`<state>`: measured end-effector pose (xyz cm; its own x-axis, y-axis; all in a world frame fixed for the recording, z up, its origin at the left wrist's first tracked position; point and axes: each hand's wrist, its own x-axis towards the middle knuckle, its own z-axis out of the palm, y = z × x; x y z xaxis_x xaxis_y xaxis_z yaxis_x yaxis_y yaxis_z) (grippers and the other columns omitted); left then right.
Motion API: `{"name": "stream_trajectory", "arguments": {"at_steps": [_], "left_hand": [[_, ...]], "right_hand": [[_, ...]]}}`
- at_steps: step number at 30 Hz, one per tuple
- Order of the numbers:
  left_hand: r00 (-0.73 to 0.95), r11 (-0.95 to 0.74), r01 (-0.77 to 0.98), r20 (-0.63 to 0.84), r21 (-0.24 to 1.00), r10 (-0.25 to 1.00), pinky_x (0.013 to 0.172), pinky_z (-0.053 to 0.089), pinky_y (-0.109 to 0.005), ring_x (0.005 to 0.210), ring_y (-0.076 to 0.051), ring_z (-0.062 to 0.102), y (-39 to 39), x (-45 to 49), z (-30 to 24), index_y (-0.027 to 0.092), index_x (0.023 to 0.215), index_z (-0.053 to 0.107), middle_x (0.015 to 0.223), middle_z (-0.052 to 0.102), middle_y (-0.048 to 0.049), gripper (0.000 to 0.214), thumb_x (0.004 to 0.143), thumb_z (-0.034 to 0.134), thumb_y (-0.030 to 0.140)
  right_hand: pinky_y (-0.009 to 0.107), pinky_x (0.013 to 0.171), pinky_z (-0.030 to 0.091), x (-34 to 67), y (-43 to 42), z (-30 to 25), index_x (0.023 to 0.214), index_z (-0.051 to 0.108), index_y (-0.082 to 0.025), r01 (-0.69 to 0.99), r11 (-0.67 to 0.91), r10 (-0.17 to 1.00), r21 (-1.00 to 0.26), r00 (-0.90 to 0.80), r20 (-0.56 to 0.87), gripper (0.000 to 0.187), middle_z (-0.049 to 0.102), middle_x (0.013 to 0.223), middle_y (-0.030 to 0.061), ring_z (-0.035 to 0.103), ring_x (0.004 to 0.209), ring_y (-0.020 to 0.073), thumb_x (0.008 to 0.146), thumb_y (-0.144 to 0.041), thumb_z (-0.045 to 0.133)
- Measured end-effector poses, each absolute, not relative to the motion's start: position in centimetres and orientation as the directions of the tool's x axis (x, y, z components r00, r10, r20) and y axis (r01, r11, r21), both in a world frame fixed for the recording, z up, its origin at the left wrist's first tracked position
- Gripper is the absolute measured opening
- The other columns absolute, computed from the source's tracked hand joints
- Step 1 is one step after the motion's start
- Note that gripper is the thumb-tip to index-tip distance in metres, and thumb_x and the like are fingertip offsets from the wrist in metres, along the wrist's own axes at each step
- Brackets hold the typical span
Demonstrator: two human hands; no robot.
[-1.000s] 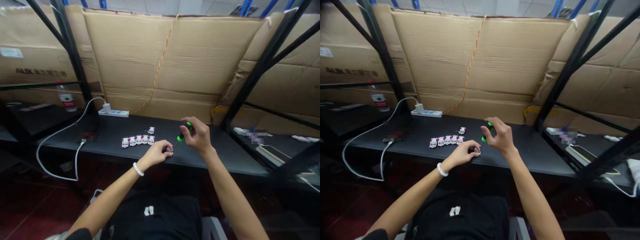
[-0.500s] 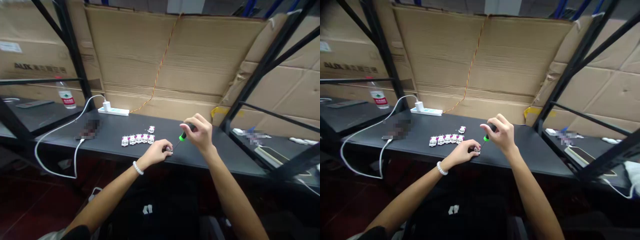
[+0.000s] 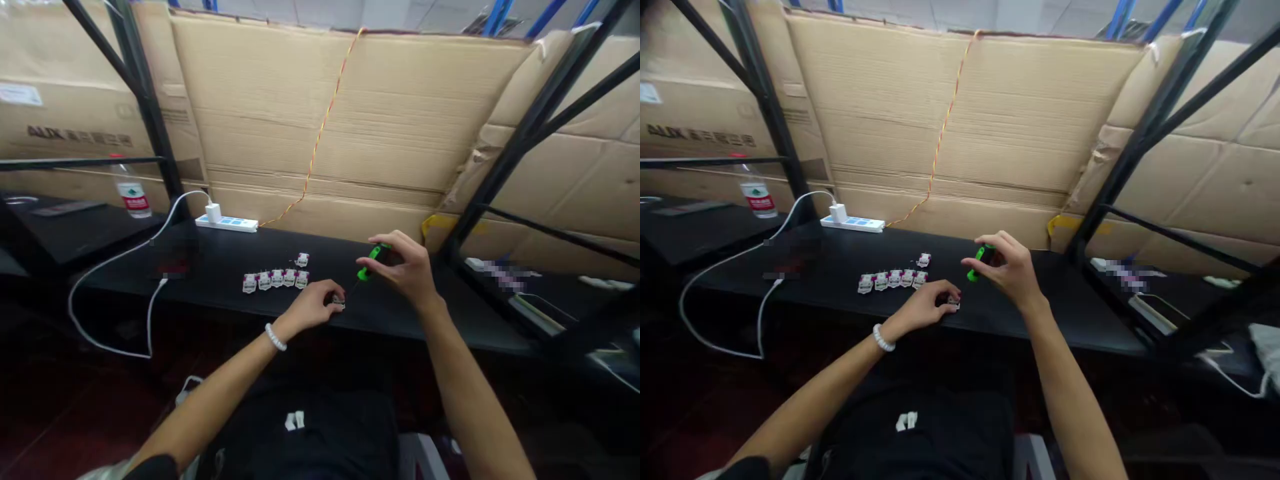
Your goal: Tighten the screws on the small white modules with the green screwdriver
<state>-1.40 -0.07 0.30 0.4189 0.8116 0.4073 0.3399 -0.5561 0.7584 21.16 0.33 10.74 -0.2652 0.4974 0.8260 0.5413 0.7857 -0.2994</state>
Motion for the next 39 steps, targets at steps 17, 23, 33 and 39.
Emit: {"name": "stream_trajectory", "arguments": {"at_steps": [17, 23, 33, 39], "left_hand": [[0.422, -0.552, 0.362, 0.396, 0.751, 0.816, 0.094, 0.057, -0.034, 0.099, -0.022, 0.073, -0.2, -1.5, 0.7, 0.020, 0.090, 0.074, 0.108, 0.080, -0.0057, 0.013, 0.082, 0.079, 0.011], [0.427, -0.550, 0.343, 0.395, 0.761, 0.813, 0.095, 0.057, -0.034, 0.099, -0.022, 0.073, -0.2, -1.4, 0.6, 0.020, 0.089, 0.073, 0.108, 0.080, -0.0054, 0.013, 0.082, 0.077, 0.009], [0.431, -0.529, 0.321, 0.376, 0.786, 0.820, 0.098, 0.058, -0.035, 0.103, -0.022, 0.074, 0.0, -1.6, 0.6, 0.019, 0.089, 0.073, 0.109, 0.080, -0.0063, 0.014, 0.080, 0.080, 0.009], [0.431, -0.552, 0.322, 0.400, 0.769, 0.809, 0.095, 0.058, -0.034, 0.101, -0.022, 0.075, 0.1, -1.6, 0.5, 0.019, 0.087, 0.074, 0.108, 0.080, -0.0066, 0.015, 0.080, 0.079, 0.007]], "right_hand": [[0.039, 0.090, 0.065, 21.2, -0.4, 10.2, 0.156, 0.055, -0.029, 0.350, 0.829, 0.549, -0.436, -0.367, 0.751, 0.053, 0.071, 0.133, 0.0114, 0.074, 0.104, 0.0233, 0.106, -0.043, 0.060], [0.037, 0.080, 0.065, 21.5, -0.3, 10.0, 0.131, 0.075, -0.026, 0.455, 0.790, 0.562, -0.410, -0.274, 0.780, 0.042, 0.076, 0.102, 0.0062, 0.073, 0.085, 0.0217, 0.093, -0.043, 0.080], [0.033, 0.074, 0.063, 21.8, -0.1, 10.1, 0.127, 0.076, -0.023, 0.403, 0.771, 0.611, -0.493, -0.250, 0.751, 0.042, 0.075, 0.097, 0.0044, 0.071, 0.079, 0.0182, 0.090, -0.043, 0.082], [0.027, 0.054, 0.043, 19.9, -0.8, 10.3, 0.095, 0.077, -0.022, 0.594, 0.706, 0.542, -0.385, -0.104, 0.834, 0.029, 0.063, 0.072, -0.0023, 0.047, 0.054, 0.0113, 0.088, -0.049, 0.081]]}}
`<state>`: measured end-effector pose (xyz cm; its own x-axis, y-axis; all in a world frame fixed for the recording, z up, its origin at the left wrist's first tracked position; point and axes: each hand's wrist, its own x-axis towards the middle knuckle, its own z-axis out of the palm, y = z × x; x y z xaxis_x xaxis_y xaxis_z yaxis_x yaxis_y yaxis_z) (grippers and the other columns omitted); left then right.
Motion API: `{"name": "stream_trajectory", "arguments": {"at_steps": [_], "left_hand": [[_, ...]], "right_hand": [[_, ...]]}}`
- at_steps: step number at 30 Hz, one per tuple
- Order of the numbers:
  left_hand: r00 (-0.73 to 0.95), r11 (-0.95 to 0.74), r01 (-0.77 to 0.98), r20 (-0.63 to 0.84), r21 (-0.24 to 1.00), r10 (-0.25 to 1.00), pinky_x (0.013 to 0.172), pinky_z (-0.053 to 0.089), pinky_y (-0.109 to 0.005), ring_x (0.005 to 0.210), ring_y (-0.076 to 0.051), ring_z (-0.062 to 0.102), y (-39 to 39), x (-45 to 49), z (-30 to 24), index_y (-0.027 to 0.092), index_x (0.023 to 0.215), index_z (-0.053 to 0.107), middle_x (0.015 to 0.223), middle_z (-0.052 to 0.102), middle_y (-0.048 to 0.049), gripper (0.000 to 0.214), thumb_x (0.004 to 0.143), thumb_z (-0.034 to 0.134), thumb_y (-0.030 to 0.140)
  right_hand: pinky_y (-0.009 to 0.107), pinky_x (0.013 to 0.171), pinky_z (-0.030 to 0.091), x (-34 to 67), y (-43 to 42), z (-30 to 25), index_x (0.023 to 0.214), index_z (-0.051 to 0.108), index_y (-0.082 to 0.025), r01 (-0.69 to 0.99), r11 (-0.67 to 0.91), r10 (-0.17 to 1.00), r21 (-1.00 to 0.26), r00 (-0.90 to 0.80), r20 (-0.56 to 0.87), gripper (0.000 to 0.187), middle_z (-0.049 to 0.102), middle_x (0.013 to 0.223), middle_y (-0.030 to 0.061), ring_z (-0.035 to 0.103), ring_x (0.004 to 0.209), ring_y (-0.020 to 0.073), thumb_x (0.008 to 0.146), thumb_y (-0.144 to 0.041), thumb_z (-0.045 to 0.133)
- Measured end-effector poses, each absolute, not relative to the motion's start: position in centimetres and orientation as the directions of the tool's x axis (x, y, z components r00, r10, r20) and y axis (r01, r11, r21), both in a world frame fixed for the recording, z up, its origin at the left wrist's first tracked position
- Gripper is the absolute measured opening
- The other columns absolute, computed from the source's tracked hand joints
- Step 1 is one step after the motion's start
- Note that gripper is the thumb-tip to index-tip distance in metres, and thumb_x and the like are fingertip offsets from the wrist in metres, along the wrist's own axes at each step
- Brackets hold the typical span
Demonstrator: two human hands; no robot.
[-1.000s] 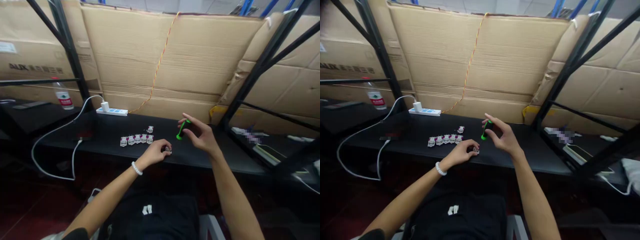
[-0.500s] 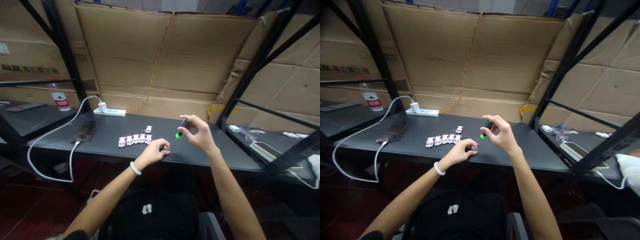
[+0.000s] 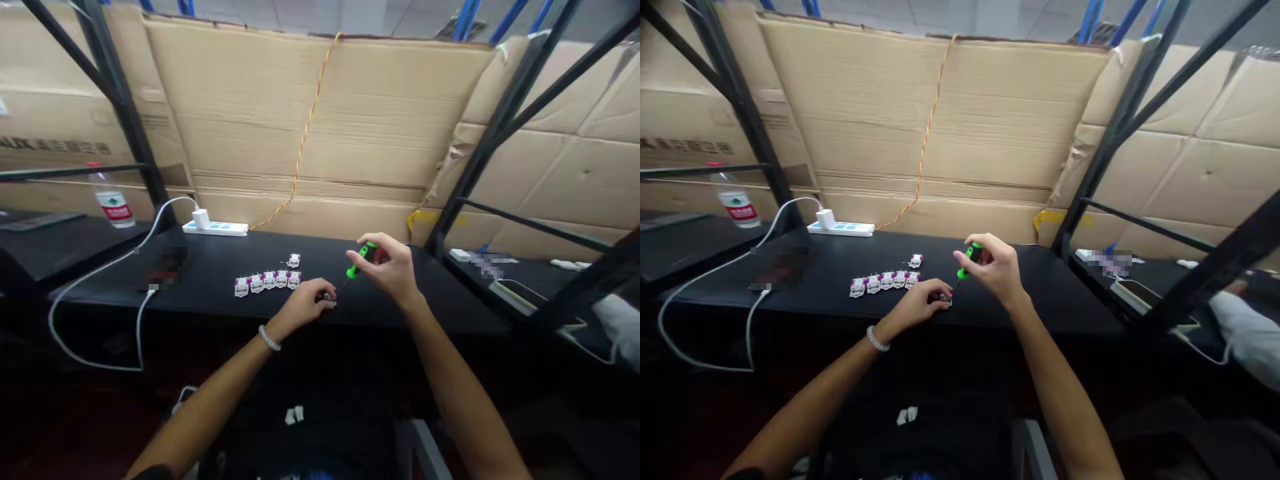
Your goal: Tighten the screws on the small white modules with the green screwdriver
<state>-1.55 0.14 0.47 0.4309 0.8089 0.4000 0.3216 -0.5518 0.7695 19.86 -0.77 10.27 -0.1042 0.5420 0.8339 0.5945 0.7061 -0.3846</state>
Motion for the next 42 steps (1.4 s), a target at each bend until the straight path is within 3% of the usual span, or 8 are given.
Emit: {"name": "stream_trajectory", "arguments": {"at_steps": [13, 17, 20, 27, 32, 35, 38, 42], "left_hand": [[0.438, -0.576, 0.363, 0.412, 0.732, 0.799, 0.102, 0.056, -0.037, 0.107, -0.024, 0.075, 0.0, -1.6, 0.4, 0.019, 0.086, 0.074, 0.109, 0.081, -0.0067, 0.013, 0.081, 0.079, 0.009], [0.435, -0.573, 0.516, 0.381, 0.637, 0.816, 0.130, 0.030, -0.056, 0.115, -0.026, 0.074, 0.4, -2.1, 1.2, 0.022, 0.091, 0.073, 0.113, 0.082, -0.0040, 0.012, 0.085, 0.080, 0.014], [0.413, -0.535, 0.633, 0.340, 0.560, 0.845, 0.133, 0.019, -0.060, 0.111, -0.026, 0.075, 1.5, -2.8, 1.9, 0.023, 0.095, 0.074, 0.109, 0.083, -0.0031, 0.016, 0.085, 0.076, 0.012], [0.417, -0.517, 0.699, 0.307, 0.494, 0.856, 0.129, 0.032, -0.054, 0.118, -0.028, 0.073, 3.9, -6.1, 3.5, 0.024, 0.098, 0.077, 0.113, 0.082, -0.0043, 0.030, 0.076, 0.071, 0.006], [0.346, -0.513, 0.661, 0.383, 0.548, 0.856, 0.109, 0.055, -0.039, 0.115, -0.026, 0.074, 6.6, -8.8, 5.8, 0.021, 0.109, 0.079, 0.121, 0.080, -0.0083, 0.023, 0.090, 0.066, 0.022], [0.358, -0.455, 0.758, 0.285, 0.467, 0.889, 0.107, 0.055, -0.038, 0.117, -0.030, 0.073, 9.9, -9.7, 6.9, 0.019, 0.106, 0.082, 0.121, 0.080, -0.0109, 0.028, 0.080, 0.072, 0.015], [0.399, -0.412, 0.795, 0.127, 0.445, 0.908, 0.088, 0.060, -0.034, 0.094, -0.029, 0.078, 12.9, -9.7, 7.1, 0.019, 0.099, 0.085, 0.100, 0.083, -0.0084, 0.034, 0.065, 0.085, 0.012], [0.425, -0.419, 0.803, 0.087, 0.424, 0.901, 0.089, 0.057, -0.033, 0.094, -0.026, 0.078, 15.1, -8.1, 6.7, 0.018, 0.097, 0.085, 0.100, 0.084, -0.0082, 0.026, 0.071, 0.085, 0.018]], "right_hand": [[0.028, 0.059, 0.033, 17.1, -1.2, 11.1, 0.077, 0.071, -0.023, 0.845, 0.429, 0.533, -0.321, 0.050, 0.844, 0.052, 0.061, 0.056, -0.0009, 0.053, 0.052, 0.0160, 0.084, -0.074, 0.075], [0.028, 0.055, 0.035, 18.5, -1.8, 10.7, 0.076, 0.070, -0.022, 0.761, 0.483, 0.509, -0.432, 0.157, 0.846, 0.047, 0.054, 0.053, -0.0046, 0.045, 0.048, 0.0129, 0.085, -0.068, 0.077], [0.027, 0.054, 0.037, 20.5, -2.8, 10.2, 0.080, 0.072, -0.020, 0.694, 0.496, 0.437, -0.522, 0.319, 0.841, 0.039, 0.059, 0.061, -0.0028, 0.048, 0.052, 0.0126, 0.086, -0.058, 0.078], [0.028, 0.049, 0.034, 23.9, -3.7, 9.0, 0.079, 0.075, -0.020, 0.646, 0.491, 0.368, -0.584, 0.454, 0.811, 0.034, 0.057, 0.060, -0.0028, 0.043, 0.050, 0.0120, 0.084, -0.053, 0.080], [0.029, 0.049, 0.035, 24.9, -3.1, 8.9, 0.080, 0.076, -0.018, 0.608, 0.517, 0.303, -0.602, 0.528, 0.793, 0.035, 0.059, 0.060, -0.0019, 0.045, 0.051, 0.0133, 0.084, -0.053, 0.079], [0.030, 0.049, 0.035, 25.5, -2.8, 8.8, 0.081, 0.076, -0.018, 0.598, 0.517, 0.303, -0.613, 0.542, 0.784, 0.037, 0.058, 0.060, -0.0020, 0.045, 0.051, 0.0136, 0.084, -0.054, 0.079], [0.029, 0.048, 0.034, 25.8, -2.9, 8.9, 0.080, 0.076, -0.018, 0.600, 0.514, 0.294, -0.613, 0.548, 0.783, 0.035, 0.058, 0.060, -0.0020, 0.045, 0.051, 0.0134, 0.083, -0.053, 0.079], [0.028, 0.048, 0.033, 26.0, -3.3, 9.4, 0.077, 0.075, -0.020, 0.598, 0.510, 0.281, -0.619, 0.564, 0.776, 0.032, 0.056, 0.058, -0.0026, 0.044, 0.051, 0.0135, 0.081, -0.051, 0.078]]}}
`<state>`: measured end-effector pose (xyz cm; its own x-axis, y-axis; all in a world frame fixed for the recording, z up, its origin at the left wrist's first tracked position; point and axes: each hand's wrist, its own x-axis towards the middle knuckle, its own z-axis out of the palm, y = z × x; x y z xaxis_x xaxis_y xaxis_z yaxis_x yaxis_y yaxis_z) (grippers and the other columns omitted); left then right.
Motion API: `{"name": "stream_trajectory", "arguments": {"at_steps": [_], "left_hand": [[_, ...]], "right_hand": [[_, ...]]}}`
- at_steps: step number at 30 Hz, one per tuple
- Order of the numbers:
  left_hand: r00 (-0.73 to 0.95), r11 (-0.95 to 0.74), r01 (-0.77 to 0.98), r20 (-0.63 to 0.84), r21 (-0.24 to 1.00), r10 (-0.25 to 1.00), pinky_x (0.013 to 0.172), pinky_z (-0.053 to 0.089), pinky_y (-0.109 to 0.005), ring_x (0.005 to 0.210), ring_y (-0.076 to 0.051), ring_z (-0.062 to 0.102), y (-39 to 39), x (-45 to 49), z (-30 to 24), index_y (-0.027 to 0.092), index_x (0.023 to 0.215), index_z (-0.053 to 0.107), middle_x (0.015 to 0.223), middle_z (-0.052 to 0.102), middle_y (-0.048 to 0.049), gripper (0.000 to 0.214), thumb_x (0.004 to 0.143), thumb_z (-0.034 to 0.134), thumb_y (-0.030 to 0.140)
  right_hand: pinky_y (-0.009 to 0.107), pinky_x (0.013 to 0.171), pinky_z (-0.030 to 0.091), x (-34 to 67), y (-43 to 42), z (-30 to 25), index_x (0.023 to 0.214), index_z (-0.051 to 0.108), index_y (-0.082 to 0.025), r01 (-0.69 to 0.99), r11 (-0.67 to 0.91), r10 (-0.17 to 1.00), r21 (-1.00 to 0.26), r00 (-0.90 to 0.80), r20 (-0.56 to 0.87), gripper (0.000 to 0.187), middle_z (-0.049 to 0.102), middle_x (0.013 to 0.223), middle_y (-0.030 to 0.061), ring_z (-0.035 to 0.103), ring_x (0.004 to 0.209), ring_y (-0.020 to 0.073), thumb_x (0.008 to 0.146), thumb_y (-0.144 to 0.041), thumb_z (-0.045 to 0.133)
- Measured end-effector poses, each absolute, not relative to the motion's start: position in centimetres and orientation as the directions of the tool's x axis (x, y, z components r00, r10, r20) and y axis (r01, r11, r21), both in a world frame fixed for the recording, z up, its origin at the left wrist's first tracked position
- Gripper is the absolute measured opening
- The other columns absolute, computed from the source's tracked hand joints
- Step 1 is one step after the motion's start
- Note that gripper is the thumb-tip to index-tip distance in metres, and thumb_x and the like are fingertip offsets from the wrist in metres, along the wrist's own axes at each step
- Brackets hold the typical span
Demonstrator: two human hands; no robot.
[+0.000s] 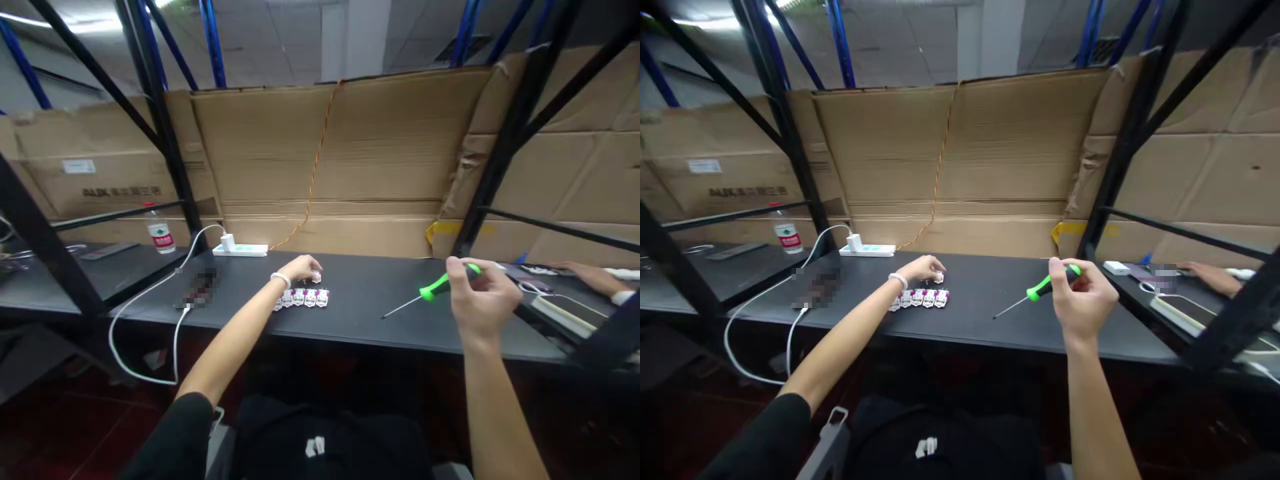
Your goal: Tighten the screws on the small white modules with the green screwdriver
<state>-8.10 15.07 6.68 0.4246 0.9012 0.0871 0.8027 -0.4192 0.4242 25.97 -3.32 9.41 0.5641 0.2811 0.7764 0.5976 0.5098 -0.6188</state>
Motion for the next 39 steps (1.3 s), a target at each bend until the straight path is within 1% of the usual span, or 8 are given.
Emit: {"name": "stream_trajectory", "arguments": {"at_steps": [7, 12, 14, 18, 22, 25, 29, 39], "left_hand": [[0.520, -0.522, 0.766, 0.117, 0.375, 0.846, 0.111, 0.044, -0.047, 0.115, -0.034, 0.074, 13.2, -0.4, 5.7, 0.023, 0.092, 0.085, 0.106, 0.085, -0.0071, 0.019, 0.073, 0.087, 0.025], [0.602, -0.607, 0.715, 0.136, 0.347, 0.787, 0.113, 0.040, -0.050, 0.117, -0.034, 0.072, 7.5, 2.3, 4.0, 0.025, 0.098, 0.085, 0.111, 0.083, -0.0087, 0.017, 0.081, 0.083, 0.029], [0.634, -0.663, 0.682, 0.203, 0.307, 0.746, 0.112, 0.042, -0.051, 0.118, -0.035, 0.071, 5.2, 1.6, 3.5, 0.024, 0.101, 0.086, 0.114, 0.082, -0.0109, 0.018, 0.085, 0.079, 0.026], [0.664, -0.698, 0.649, 0.221, 0.302, 0.714, 0.111, 0.045, -0.049, 0.120, -0.036, 0.070, 2.9, -1.5, 3.9, 0.025, 0.109, 0.085, 0.115, 0.081, -0.0096, 0.025, 0.085, 0.082, 0.028], [0.627, -0.675, 0.628, 0.262, 0.387, 0.734, 0.102, 0.054, -0.036, 0.113, -0.026, 0.073, 5.3, -5.1, 6.1, 0.024, 0.125, 0.081, 0.121, 0.080, -0.0074, 0.034, 0.093, 0.075, 0.033], [0.483, -0.545, 0.789, 0.262, 0.283, 0.835, 0.094, 0.057, -0.030, 0.101, -0.022, 0.076, 9.0, -7.6, 7.8, 0.018, 0.116, 0.084, 0.109, 0.083, -0.0089, 0.028, 0.093, 0.068, 0.021], [0.502, -0.521, 0.822, 0.141, 0.229, 0.853, 0.082, 0.059, -0.027, 0.085, -0.021, 0.078, 13.0, -10.0, 8.1, 0.018, 0.091, 0.088, 0.088, 0.084, -0.0066, 0.026, 0.075, 0.073, 0.003], [0.629, -0.624, 0.761, 0.033, 0.175, 0.777, 0.080, 0.057, -0.026, 0.082, -0.020, 0.078, 14.9, -10.3, 6.2, 0.019, 0.081, 0.086, 0.084, 0.084, -0.0056, 0.021, 0.074, 0.075, 0.003]], "right_hand": [[0.035, 0.052, 0.036, 26.7, -3.3, 9.5, 0.076, 0.075, -0.019, 0.586, 0.511, 0.271, -0.629, 0.585, 0.765, 0.028, 0.061, 0.060, 0.0029, 0.046, 0.052, 0.0158, 0.078, -0.046, 0.080], [0.037, 0.056, 0.038, 27.7, -3.2, 9.4, 0.077, 0.075, -0.020, 0.610, 0.511, 0.228, -0.605, 0.582, 0.780, 0.026, 0.063, 0.063, 0.0045, 0.048, 0.053, 0.0171, 0.077, -0.045, 0.079], [0.037, 0.057, 0.038, 27.9, -3.3, 9.4, 0.077, 0.075, -0.020, 0.607, 0.517, 0.223, -0.603, 0.585, 0.780, 0.026, 0.064, 0.064, 0.0050, 0.048, 0.053, 0.0170, 0.078, -0.045, 0.079], [0.035, 0.055, 0.038, 27.8, -3.4, 9.7, 0.074, 0.075, -0.019, 0.602, 0.534, 0.207, -0.594, 0.588, 0.782, 0.023, 0.064, 0.063, 0.0045, 0.049, 0.052, 0.0162, 0.076, -0.041, 0.079], [0.031, 0.054, 0.037, 27.8, -3.3, 9.7, 0.073, 0.075, -0.018, 0.609, 0.547, 0.167, -0.574, 0.593, 0.788, 0.027, 0.061, 0.060, 0.0004, 0.049, 0.051, 0.0147, 0.075, -0.045, 0.077], [0.031, 0.056, 0.040, 28.2, -3.1, 9.5, 0.075, 0.076, -0.017, 0.619, 0.539, 0.164, -0.571, 0.588, 0.792, 0.028, 0.062, 0.061, -0.0009, 0.049, 0.052, 0.0139, 0.076, -0.045, 0.077], [0.031, 0.057, 0.039, 28.9, -3.0, 9.3, 0.076, 0.076, -0.017, 0.629, 0.534, 0.156, -0.565, 0.583, 0.797, 0.028, 0.061, 0.061, -0.0014, 0.048, 0.052, 0.0135, 0.076, -0.045, 0.077], [0.030, 0.053, 0.036, 28.4, -3.4, 9.7, 0.074, 0.075, -0.017, 0.640, 0.513, 0.161, -0.572, 0.582, 0.797, 0.028, 0.063, 0.060, 0.0009, 0.050, 0.051, 0.0143, 0.074, -0.045, 0.076]]}}
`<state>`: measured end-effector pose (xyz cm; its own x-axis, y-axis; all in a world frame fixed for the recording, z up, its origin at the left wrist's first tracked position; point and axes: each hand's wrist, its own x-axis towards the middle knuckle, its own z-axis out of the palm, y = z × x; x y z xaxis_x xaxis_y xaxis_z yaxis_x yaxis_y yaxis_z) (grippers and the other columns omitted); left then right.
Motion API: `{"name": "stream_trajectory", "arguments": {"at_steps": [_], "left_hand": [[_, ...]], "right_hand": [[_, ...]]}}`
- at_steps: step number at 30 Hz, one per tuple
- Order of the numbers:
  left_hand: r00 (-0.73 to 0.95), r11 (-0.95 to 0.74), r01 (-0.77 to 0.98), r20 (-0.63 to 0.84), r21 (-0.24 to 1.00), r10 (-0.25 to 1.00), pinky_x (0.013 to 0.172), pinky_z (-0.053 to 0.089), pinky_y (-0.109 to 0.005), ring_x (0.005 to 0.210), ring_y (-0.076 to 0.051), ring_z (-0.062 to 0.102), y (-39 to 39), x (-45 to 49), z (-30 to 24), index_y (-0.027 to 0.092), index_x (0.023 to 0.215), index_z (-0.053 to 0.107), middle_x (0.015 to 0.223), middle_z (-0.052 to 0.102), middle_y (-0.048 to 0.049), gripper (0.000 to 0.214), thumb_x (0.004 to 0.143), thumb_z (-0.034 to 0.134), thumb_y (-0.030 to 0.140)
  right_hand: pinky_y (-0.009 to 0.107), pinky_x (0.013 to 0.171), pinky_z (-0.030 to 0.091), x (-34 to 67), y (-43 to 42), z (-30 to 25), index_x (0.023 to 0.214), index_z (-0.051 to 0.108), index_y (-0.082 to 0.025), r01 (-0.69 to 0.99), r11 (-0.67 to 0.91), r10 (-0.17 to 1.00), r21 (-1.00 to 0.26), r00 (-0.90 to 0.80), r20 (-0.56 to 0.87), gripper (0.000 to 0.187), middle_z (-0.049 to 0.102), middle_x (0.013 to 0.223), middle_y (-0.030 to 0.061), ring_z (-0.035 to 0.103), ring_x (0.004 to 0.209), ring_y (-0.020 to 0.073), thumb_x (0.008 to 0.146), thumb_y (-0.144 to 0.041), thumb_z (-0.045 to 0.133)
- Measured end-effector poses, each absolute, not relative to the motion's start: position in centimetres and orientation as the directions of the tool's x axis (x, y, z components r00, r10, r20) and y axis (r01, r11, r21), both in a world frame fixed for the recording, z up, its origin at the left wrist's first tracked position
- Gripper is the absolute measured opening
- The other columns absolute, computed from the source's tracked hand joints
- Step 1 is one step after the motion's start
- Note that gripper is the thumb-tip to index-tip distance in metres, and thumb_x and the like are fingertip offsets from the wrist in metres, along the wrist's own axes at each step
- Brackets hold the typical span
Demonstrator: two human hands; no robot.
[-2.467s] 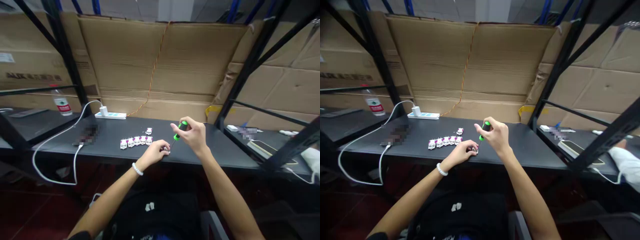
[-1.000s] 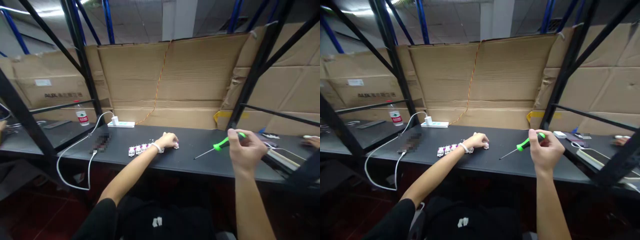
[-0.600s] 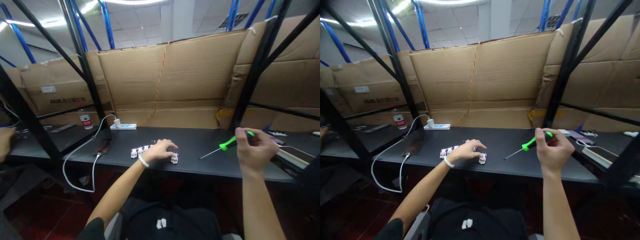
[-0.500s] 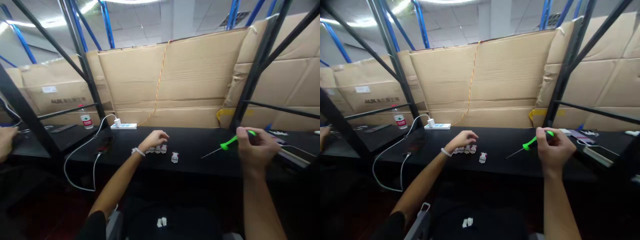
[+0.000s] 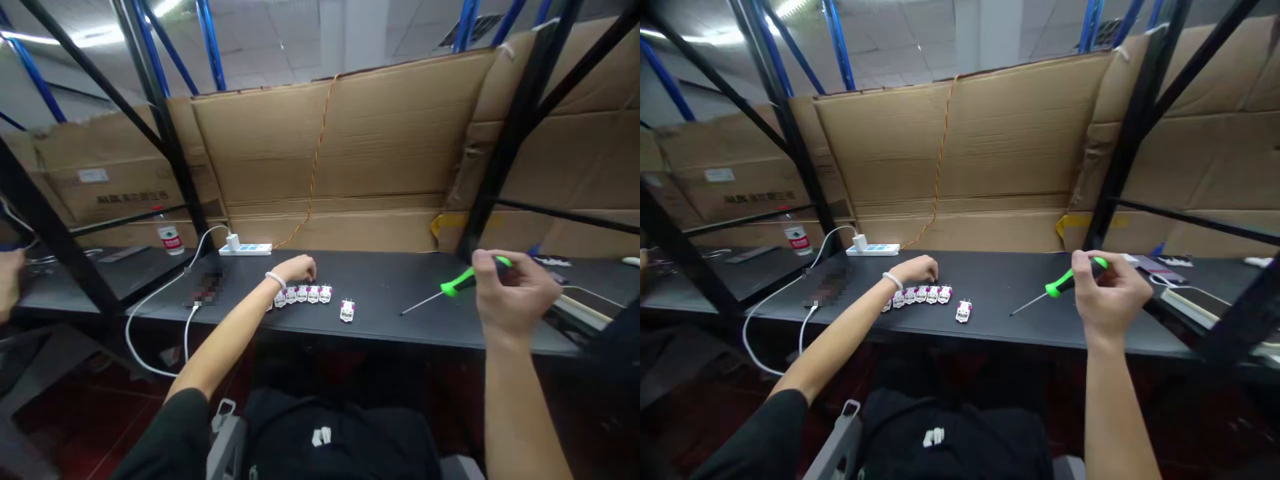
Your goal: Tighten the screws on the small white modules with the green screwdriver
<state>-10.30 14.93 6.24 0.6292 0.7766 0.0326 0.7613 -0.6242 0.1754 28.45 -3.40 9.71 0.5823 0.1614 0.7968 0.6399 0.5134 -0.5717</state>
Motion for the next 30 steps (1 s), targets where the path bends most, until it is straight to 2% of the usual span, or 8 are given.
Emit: {"name": "stream_trajectory", "arguments": {"at_steps": [9, 15, 19, 25, 30], "left_hand": [[0.658, -0.658, 0.740, 0.054, 0.140, 0.751, 0.085, 0.056, -0.026, 0.087, -0.020, 0.076, 14.9, -10.4, 5.8, 0.016, 0.087, 0.085, 0.091, 0.084, -0.0080, 0.020, 0.082, 0.069, 0.006], [0.610, -0.614, 0.780, 0.078, 0.119, 0.789, 0.086, 0.055, -0.025, 0.094, -0.020, 0.077, 15.1, -11.3, 6.1, 0.017, 0.103, 0.085, 0.102, 0.085, -0.0076, 0.028, 0.090, 0.062, 0.012], [0.551, -0.552, 0.832, 0.027, 0.061, 0.834, 0.090, 0.055, -0.029, 0.095, -0.023, 0.077, 15.1, -11.8, 6.1, 0.020, 0.097, 0.086, 0.100, 0.085, -0.0087, 0.022, 0.087, 0.066, 0.017], [0.538, -0.538, 0.843, -0.020, -0.010, 0.843, 0.112, 0.046, -0.041, 0.108, -0.027, 0.076, 14.4, -11.8, 5.8, 0.023, 0.101, 0.084, 0.107, 0.085, -0.0072, 0.023, 0.083, 0.072, 0.017], [0.543, -0.543, 0.840, 0.001, -0.021, 0.840, 0.112, 0.045, -0.042, 0.103, -0.026, 0.075, 14.3, -11.5, 5.5, 0.022, 0.098, 0.083, 0.099, 0.084, -0.0072, 0.024, 0.082, 0.070, 0.010]], "right_hand": [[0.030, 0.054, 0.034, 28.3, -3.5, 9.8, 0.075, 0.076, -0.015, 0.642, 0.527, 0.165, -0.557, 0.566, 0.808, 0.028, 0.060, 0.059, -0.0001, 0.046, 0.050, 0.0127, 0.075, -0.043, 0.077], [0.029, 0.053, 0.035, 28.3, -3.5, 9.8, 0.075, 0.076, -0.016, 0.630, 0.508, 0.191, -0.588, 0.583, 0.790, 0.030, 0.061, 0.058, -0.0004, 0.047, 0.051, 0.0130, 0.074, -0.046, 0.075], [0.029, 0.053, 0.035, 28.1, -3.7, 10.1, 0.074, 0.075, -0.016, 0.618, 0.526, 0.199, -0.584, 0.579, 0.791, 0.029, 0.061, 0.058, -0.0003, 0.047, 0.051, 0.0132, 0.074, -0.045, 0.074], [0.029, 0.053, 0.035, 28.3, -3.7, 9.9, 0.075, 0.076, -0.017, 0.632, 0.532, 0.197, -0.563, 0.555, 0.808, 0.028, 0.061, 0.059, -0.0015, 0.047, 0.051, 0.0128, 0.077, -0.045, 0.076], [0.029, 0.053, 0.036, 28.3, -3.8, 9.8, 0.077, 0.077, -0.016, 0.621, 0.531, 0.219, -0.577, 0.557, 0.801, 0.028, 0.061, 0.061, -0.0010, 0.046, 0.052, 0.0123, 0.078, -0.044, 0.076]]}}
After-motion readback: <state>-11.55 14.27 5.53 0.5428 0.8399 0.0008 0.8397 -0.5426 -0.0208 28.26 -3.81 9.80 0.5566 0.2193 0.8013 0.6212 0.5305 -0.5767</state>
